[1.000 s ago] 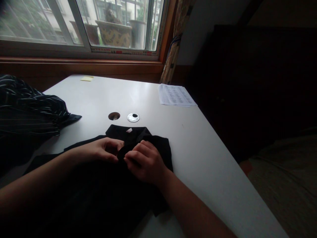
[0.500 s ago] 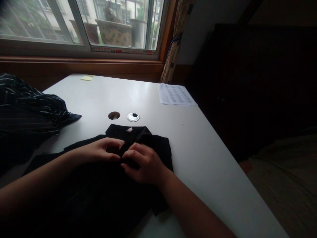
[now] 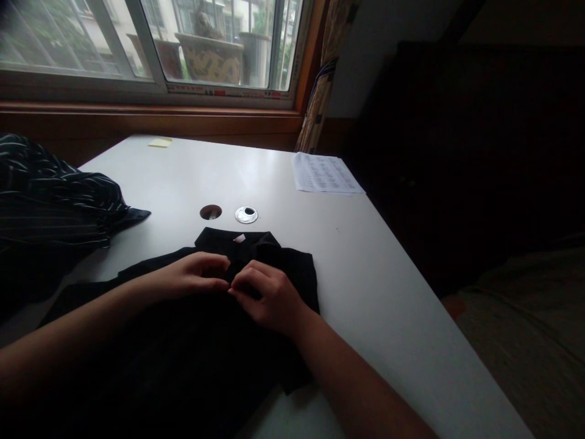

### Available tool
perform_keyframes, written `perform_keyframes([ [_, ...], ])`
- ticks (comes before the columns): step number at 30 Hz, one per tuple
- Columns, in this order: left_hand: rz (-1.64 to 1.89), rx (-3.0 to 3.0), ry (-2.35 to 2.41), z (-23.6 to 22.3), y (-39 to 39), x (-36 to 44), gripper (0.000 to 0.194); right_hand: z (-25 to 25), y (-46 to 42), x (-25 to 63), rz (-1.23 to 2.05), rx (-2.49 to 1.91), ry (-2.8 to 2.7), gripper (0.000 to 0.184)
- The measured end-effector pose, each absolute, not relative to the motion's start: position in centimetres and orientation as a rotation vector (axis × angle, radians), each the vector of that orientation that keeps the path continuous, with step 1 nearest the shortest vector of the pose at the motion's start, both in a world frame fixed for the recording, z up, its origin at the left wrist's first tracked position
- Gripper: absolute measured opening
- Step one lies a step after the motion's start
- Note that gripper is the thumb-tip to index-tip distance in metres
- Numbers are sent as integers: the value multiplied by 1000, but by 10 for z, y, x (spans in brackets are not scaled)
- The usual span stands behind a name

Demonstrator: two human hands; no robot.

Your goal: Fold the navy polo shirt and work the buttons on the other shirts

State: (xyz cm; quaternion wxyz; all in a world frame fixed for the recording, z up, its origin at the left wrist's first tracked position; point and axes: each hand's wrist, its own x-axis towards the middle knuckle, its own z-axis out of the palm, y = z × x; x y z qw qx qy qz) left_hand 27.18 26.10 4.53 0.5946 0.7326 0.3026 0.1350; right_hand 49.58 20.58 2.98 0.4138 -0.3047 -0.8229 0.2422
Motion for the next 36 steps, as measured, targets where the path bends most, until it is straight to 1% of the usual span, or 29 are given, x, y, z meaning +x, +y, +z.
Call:
perform_keyframes([
  [10,291,1907,782,37,264,274,26,28,207,494,619,-734,-2072,10],
  [18,280,1769,729,40,266,272,31,26,207,494,605,-741,-2065,10],
  [25,399,1873,729,38,264,272,26,26,208,494,580,-755,-2068,12],
  [31,383,1774,647,48,266,268,21,27,209,495,597,-812,-2032,12],
  [33,379,1760,604,48,266,266,18,26,209,495,602,-824,-2024,13],
  [36,371,1792,563,44,265,265,19,26,209,495,600,-824,-2024,13],
])
